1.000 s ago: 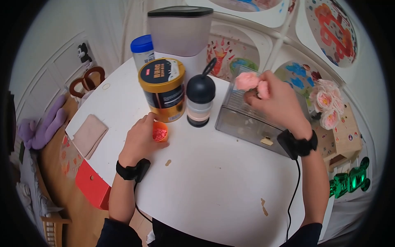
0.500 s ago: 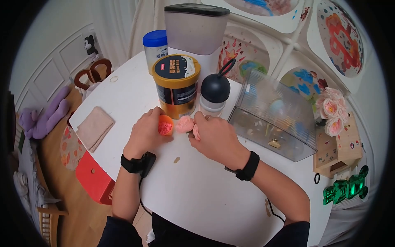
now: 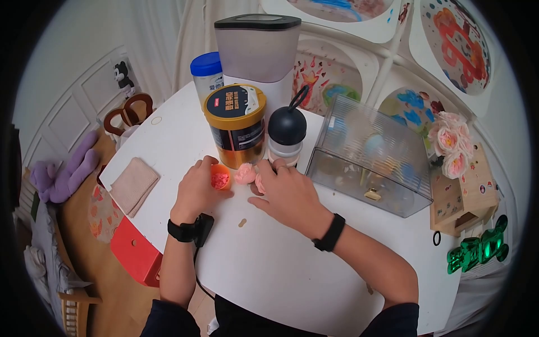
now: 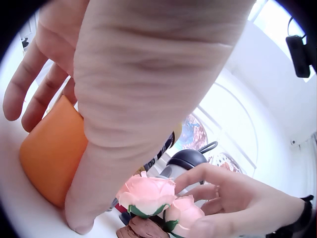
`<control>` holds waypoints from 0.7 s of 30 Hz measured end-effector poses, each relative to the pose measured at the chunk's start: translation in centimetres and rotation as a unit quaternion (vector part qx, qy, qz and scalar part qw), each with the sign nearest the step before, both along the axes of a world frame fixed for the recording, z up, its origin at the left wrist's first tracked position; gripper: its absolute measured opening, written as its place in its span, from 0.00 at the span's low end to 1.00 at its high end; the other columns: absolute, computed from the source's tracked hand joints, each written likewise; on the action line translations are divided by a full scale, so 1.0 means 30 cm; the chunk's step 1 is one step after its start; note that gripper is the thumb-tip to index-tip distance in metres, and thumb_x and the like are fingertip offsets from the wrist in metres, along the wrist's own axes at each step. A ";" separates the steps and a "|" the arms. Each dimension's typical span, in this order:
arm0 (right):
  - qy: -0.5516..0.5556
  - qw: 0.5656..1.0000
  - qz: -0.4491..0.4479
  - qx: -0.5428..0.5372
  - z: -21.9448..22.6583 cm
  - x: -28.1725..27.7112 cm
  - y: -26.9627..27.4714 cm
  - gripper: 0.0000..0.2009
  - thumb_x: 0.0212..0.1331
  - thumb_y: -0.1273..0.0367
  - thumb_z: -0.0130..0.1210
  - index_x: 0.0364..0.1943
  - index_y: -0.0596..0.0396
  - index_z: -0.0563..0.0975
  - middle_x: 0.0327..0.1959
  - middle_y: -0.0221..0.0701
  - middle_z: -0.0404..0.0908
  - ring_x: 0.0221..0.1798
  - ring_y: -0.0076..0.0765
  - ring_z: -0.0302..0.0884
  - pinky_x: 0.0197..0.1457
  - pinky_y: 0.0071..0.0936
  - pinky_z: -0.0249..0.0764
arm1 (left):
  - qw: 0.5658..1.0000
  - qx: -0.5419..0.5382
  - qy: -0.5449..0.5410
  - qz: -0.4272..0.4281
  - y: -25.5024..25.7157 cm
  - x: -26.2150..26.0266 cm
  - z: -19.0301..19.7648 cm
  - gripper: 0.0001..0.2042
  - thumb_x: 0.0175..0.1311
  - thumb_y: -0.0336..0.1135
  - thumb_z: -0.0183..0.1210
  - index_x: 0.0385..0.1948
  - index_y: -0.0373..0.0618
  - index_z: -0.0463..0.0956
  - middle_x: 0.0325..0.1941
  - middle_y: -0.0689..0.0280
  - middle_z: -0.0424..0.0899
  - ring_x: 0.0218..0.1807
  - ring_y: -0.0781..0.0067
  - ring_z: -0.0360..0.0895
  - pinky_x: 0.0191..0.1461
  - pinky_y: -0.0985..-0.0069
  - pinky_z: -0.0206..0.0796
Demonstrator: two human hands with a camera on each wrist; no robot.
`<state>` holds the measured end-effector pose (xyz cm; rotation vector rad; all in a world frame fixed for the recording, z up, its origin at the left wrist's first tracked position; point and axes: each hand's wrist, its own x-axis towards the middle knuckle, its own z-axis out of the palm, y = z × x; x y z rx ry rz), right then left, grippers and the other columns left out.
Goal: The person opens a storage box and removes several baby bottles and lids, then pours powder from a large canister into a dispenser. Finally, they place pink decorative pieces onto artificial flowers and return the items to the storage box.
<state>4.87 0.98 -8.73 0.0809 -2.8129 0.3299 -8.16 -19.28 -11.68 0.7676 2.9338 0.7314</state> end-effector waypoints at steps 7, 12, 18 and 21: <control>0.060 0.994 -0.075 0.043 0.101 0.368 0.174 0.20 0.63 0.59 0.75 0.53 0.52 0.81 0.49 0.37 0.85 0.53 0.53 0.86 0.51 0.47 0.83 | 0.995 -0.015 0.087 0.050 -0.042 0.063 0.052 0.47 0.43 0.39 0.86 0.72 0.46 0.74 0.60 0.55 0.84 0.65 0.49 0.81 0.64 0.56 0.78; 0.091 0.974 -0.200 0.051 0.069 0.557 0.313 0.19 0.62 0.65 0.74 0.55 0.50 0.82 0.47 0.35 0.84 0.51 0.51 0.82 0.49 0.47 0.81 | 0.981 0.014 0.194 0.012 -0.029 0.171 0.185 0.36 0.49 0.35 0.84 0.64 0.47 0.80 0.46 0.60 0.85 0.51 0.55 0.82 0.53 0.57 0.77; 0.073 0.972 -0.214 0.071 0.013 0.584 0.357 0.26 0.62 0.64 0.73 0.65 0.48 0.79 0.47 0.36 0.83 0.53 0.52 0.81 0.51 0.48 0.82 | 0.924 0.088 0.286 -0.238 0.228 0.317 0.343 0.21 0.57 0.31 0.78 0.53 0.50 0.85 0.35 0.67 0.83 0.43 0.61 0.81 0.45 0.60 0.75; 0.026 0.973 -0.220 0.067 0.002 0.567 0.351 0.27 0.63 0.63 0.72 0.66 0.48 0.77 0.47 0.38 0.83 0.53 0.52 0.81 0.51 0.48 0.82 | 0.885 0.080 0.318 -0.331 0.399 0.319 0.318 0.09 0.63 0.29 0.73 0.44 0.49 0.87 0.35 0.67 0.83 0.42 0.61 0.81 0.44 0.62 0.77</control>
